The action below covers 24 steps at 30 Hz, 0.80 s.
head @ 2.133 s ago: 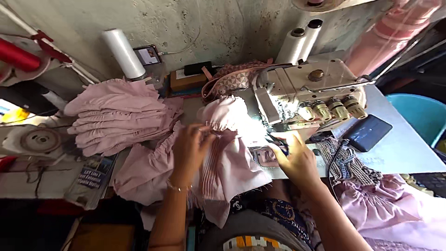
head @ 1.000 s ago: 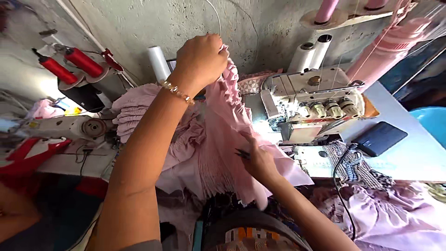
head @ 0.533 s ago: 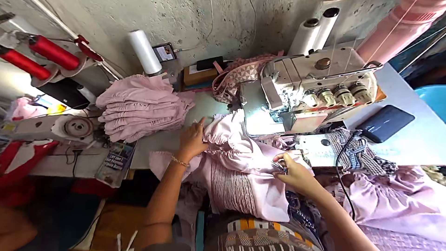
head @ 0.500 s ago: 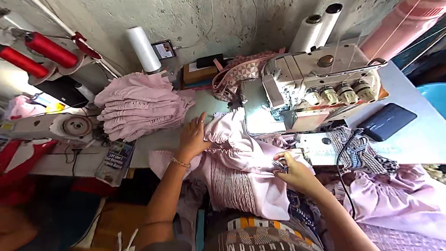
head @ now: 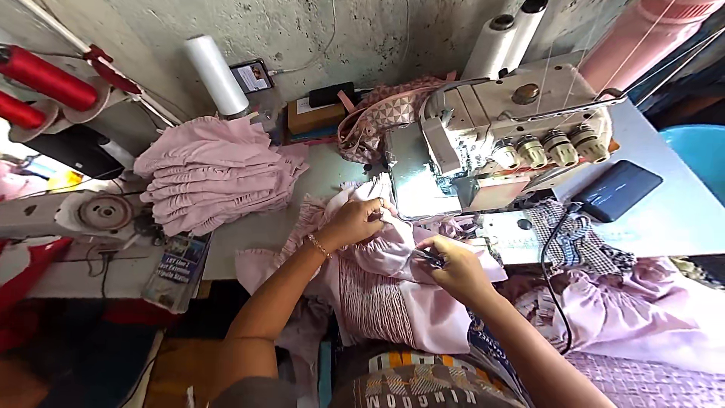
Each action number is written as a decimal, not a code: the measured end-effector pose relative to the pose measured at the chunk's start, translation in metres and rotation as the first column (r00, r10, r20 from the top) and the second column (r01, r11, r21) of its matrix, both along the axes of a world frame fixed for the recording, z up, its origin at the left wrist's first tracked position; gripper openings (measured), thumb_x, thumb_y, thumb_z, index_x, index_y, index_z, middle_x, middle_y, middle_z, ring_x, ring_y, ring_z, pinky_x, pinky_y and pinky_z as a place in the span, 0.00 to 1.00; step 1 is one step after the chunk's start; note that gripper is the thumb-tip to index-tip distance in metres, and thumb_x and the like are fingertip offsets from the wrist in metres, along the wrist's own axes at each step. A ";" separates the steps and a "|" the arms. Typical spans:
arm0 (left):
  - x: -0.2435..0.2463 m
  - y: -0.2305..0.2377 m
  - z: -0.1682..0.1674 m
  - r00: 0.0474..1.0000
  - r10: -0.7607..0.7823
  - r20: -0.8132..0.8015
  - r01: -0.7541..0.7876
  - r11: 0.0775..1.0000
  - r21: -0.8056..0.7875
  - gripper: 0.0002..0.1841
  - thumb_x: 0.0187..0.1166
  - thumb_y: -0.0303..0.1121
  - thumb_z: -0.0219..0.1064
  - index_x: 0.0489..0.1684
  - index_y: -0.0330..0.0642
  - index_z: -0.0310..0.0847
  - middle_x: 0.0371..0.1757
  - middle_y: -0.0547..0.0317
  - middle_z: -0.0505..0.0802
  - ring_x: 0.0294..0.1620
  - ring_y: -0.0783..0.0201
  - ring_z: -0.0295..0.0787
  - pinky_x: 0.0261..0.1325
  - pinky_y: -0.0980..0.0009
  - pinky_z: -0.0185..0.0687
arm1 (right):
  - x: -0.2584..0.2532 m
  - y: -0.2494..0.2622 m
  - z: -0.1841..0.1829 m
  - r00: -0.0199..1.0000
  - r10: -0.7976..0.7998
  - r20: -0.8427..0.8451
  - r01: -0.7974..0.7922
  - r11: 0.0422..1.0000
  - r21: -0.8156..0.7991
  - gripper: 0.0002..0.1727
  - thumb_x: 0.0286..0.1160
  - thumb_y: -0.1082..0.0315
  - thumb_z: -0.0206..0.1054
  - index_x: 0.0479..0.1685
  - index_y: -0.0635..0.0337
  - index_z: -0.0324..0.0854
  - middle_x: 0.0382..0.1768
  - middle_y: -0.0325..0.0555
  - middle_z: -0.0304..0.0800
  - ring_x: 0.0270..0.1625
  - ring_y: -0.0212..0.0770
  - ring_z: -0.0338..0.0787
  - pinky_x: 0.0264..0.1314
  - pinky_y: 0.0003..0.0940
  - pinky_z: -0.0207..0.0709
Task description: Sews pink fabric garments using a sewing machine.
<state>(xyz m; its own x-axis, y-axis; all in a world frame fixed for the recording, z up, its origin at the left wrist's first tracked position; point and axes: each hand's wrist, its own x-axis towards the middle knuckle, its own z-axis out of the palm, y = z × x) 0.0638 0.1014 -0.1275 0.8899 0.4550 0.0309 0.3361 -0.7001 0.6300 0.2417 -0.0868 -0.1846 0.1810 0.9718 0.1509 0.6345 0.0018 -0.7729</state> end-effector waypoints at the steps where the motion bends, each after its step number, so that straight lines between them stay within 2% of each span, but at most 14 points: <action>1: 0.001 0.002 0.004 1.000 -0.002 -0.025 0.000 0.995 -0.099 0.12 0.72 0.26 0.68 0.52 0.36 0.88 0.40 0.52 0.94 0.40 0.61 0.89 0.49 0.57 0.82 | 0.001 -0.001 0.002 1.000 0.001 -0.013 -0.001 1.000 -0.020 0.16 0.68 0.65 0.74 0.50 0.64 0.85 0.27 0.50 0.86 0.28 0.51 0.85 0.32 0.55 0.78; 4: 0.001 0.013 0.012 0.999 -0.048 -0.017 0.040 0.940 -0.338 0.08 0.73 0.23 0.69 0.45 0.31 0.87 0.39 0.56 0.92 0.37 0.74 0.84 0.45 0.73 0.81 | 0.004 -0.002 0.005 0.999 0.024 -0.042 -0.026 0.999 -0.028 0.16 0.67 0.62 0.73 0.48 0.64 0.84 0.23 0.47 0.83 0.25 0.48 0.82 0.30 0.52 0.75; 6: 0.002 0.017 0.014 0.999 -0.041 0.007 0.041 0.922 -0.384 0.04 0.75 0.24 0.71 0.35 0.31 0.86 0.27 0.63 0.87 0.28 0.80 0.78 0.36 0.80 0.75 | 0.007 -0.002 0.007 0.996 0.051 -0.066 -0.053 0.998 -0.028 0.17 0.69 0.55 0.74 0.42 0.62 0.88 0.24 0.46 0.86 0.27 0.44 0.84 0.32 0.50 0.76; 7: 0.003 0.018 0.015 1.000 -0.022 0.000 0.021 0.925 -0.379 0.06 0.76 0.25 0.72 0.32 0.31 0.85 0.23 0.64 0.84 0.24 0.79 0.74 0.32 0.80 0.71 | 0.008 -0.002 0.010 0.994 0.064 -0.083 -0.068 0.997 -0.046 0.20 0.71 0.50 0.73 0.38 0.61 0.88 0.22 0.43 0.84 0.27 0.41 0.81 0.32 0.46 0.74; 9: 0.004 0.018 0.017 1.000 0.018 -0.007 -0.020 0.937 -0.348 0.09 0.78 0.28 0.72 0.28 0.33 0.84 0.19 0.64 0.80 0.21 0.78 0.70 0.29 0.78 0.66 | 0.009 -0.001 0.014 0.992 0.090 -0.093 -0.096 0.993 -0.071 0.24 0.75 0.45 0.68 0.29 0.60 0.86 0.17 0.38 0.76 0.24 0.34 0.75 0.30 0.40 0.67; 10: 0.005 0.017 0.017 0.999 0.037 -0.001 -0.035 0.942 -0.333 0.10 0.79 0.29 0.72 0.27 0.34 0.83 0.18 0.64 0.78 0.21 0.77 0.69 0.28 0.77 0.65 | 0.009 -0.001 0.015 0.992 0.102 -0.080 -0.107 0.992 -0.064 0.24 0.77 0.46 0.66 0.26 0.59 0.85 0.16 0.38 0.75 0.23 0.34 0.73 0.29 0.39 0.66; 12: 0.007 0.015 0.017 0.998 0.064 0.007 -0.058 0.950 -0.308 0.11 0.80 0.32 0.71 0.28 0.35 0.85 0.19 0.64 0.80 0.21 0.77 0.71 0.28 0.77 0.66 | 0.007 -0.001 0.014 0.994 0.098 -0.047 -0.098 0.995 0.010 0.23 0.77 0.48 0.65 0.25 0.59 0.86 0.18 0.40 0.77 0.24 0.35 0.77 0.29 0.40 0.68; 14: 0.009 0.013 0.019 0.997 0.071 -0.013 -0.072 0.957 -0.280 0.09 0.80 0.32 0.71 0.36 0.34 0.90 0.25 0.61 0.87 0.25 0.75 0.75 0.33 0.74 0.71 | 0.006 -0.001 0.015 0.991 0.117 -0.058 -0.112 0.991 0.075 0.18 0.76 0.53 0.69 0.30 0.59 0.92 0.34 0.46 0.87 0.37 0.41 0.85 0.39 0.44 0.78; 15: 0.010 0.011 0.020 0.997 0.076 -0.014 -0.077 0.961 -0.265 0.08 0.80 0.32 0.71 0.38 0.34 0.90 0.27 0.60 0.89 0.26 0.74 0.77 0.36 0.73 0.74 | 0.005 0.000 0.015 0.989 0.136 -0.061 -0.129 0.987 0.099 0.16 0.76 0.56 0.69 0.35 0.59 0.93 0.36 0.47 0.89 0.39 0.42 0.87 0.42 0.44 0.80; 17: 0.013 0.008 0.019 0.995 0.095 0.027 -0.087 0.971 -0.223 0.08 0.79 0.32 0.72 0.37 0.34 0.90 0.29 0.59 0.89 0.29 0.73 0.79 0.37 0.72 0.75 | 0.005 0.002 0.015 0.978 0.191 -0.078 -0.183 0.977 0.107 0.13 0.75 0.62 0.65 0.42 0.59 0.93 0.32 0.45 0.88 0.36 0.39 0.87 0.41 0.40 0.79; 19: 0.014 0.003 0.022 0.992 0.098 0.077 -0.087 0.988 -0.131 0.10 0.78 0.32 0.72 0.34 0.32 0.89 0.35 0.54 0.86 0.38 0.65 0.82 0.46 0.67 0.78 | 0.003 0.004 0.020 0.969 0.219 -0.116 -0.216 0.976 0.040 0.14 0.76 0.65 0.62 0.48 0.58 0.92 0.35 0.45 0.93 0.38 0.40 0.90 0.44 0.45 0.82; 20: 0.014 -0.001 0.024 0.990 0.106 0.093 -0.100 0.993 -0.068 0.10 0.77 0.32 0.73 0.33 0.32 0.89 0.38 0.51 0.86 0.43 0.60 0.82 0.51 0.60 0.77 | 0.000 0.005 0.022 0.972 0.204 -0.118 -0.205 0.979 0.011 0.14 0.77 0.63 0.62 0.47 0.58 0.93 0.34 0.45 0.93 0.37 0.41 0.90 0.43 0.47 0.82; 22: 0.016 -0.004 0.024 0.987 0.104 0.126 -0.111 0.993 0.050 0.10 0.75 0.33 0.71 0.34 0.34 0.91 0.43 0.48 0.89 0.51 0.51 0.83 0.58 0.48 0.72 | -0.005 0.007 0.027 0.983 0.161 -0.088 -0.166 0.984 -0.061 0.18 0.81 0.55 0.63 0.36 0.60 0.90 0.25 0.46 0.87 0.31 0.45 0.87 0.37 0.51 0.76; 24: 0.018 -0.008 0.025 0.983 0.104 0.149 -0.122 0.986 0.117 0.09 0.74 0.33 0.68 0.33 0.35 0.89 0.38 0.50 0.89 0.47 0.51 0.84 0.57 0.47 0.70 | -0.007 0.010 0.034 0.984 0.170 -0.044 -0.175 0.970 -0.170 0.24 0.83 0.50 0.62 0.29 0.64 0.86 0.21 0.50 0.83 0.31 0.51 0.85 0.36 0.55 0.73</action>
<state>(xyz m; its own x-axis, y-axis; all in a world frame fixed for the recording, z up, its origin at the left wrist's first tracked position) 0.0822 0.0939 -0.1030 0.8154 0.5372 0.2159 0.3316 -0.7390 0.5865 0.2351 -0.0766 -0.1504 0.0104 0.9996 -0.0244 0.6133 -0.0256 -0.7894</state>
